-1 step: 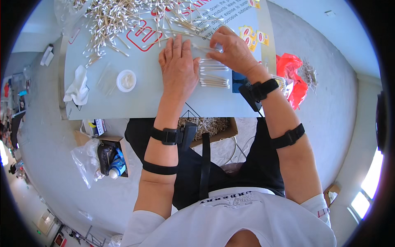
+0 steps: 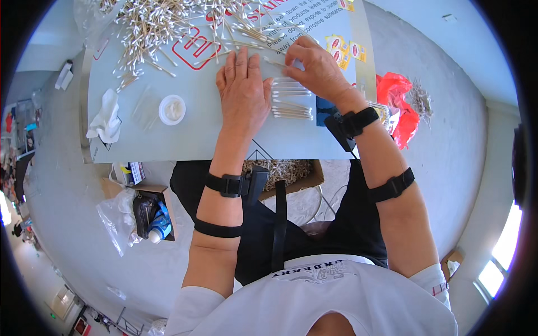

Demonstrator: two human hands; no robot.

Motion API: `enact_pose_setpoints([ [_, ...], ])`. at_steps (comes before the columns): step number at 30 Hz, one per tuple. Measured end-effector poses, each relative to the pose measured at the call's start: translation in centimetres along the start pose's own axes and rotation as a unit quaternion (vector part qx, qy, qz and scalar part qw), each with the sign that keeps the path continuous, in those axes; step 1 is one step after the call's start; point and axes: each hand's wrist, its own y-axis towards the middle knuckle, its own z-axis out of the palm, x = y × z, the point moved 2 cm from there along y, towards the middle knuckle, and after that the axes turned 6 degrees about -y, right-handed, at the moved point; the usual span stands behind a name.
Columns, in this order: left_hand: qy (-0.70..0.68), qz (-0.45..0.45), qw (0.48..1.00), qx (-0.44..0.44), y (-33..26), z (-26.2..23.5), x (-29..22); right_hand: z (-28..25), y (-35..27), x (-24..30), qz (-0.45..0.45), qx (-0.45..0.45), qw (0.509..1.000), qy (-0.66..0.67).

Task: The recorder is sorting and packaging cotton swabs at a workstation on the floor.

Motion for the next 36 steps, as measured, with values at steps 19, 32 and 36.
enact_pose_setpoints([
  [19,0.006,0.035,0.999,0.032,-0.3,0.1,-0.9,1.4,2.5,-2.1,0.043,-0.072,0.994,0.063],
  [32,-0.005,0.057,0.997,0.042,-0.3,0.3,-0.9,0.0,3.5,-2.1,0.047,-0.056,0.994,-0.078],
  [36,-0.018,0.059,0.998,0.016,-0.1,0.3,-0.2,-4.1,-0.9,0.4,0.114,0.080,0.985,0.101],
])
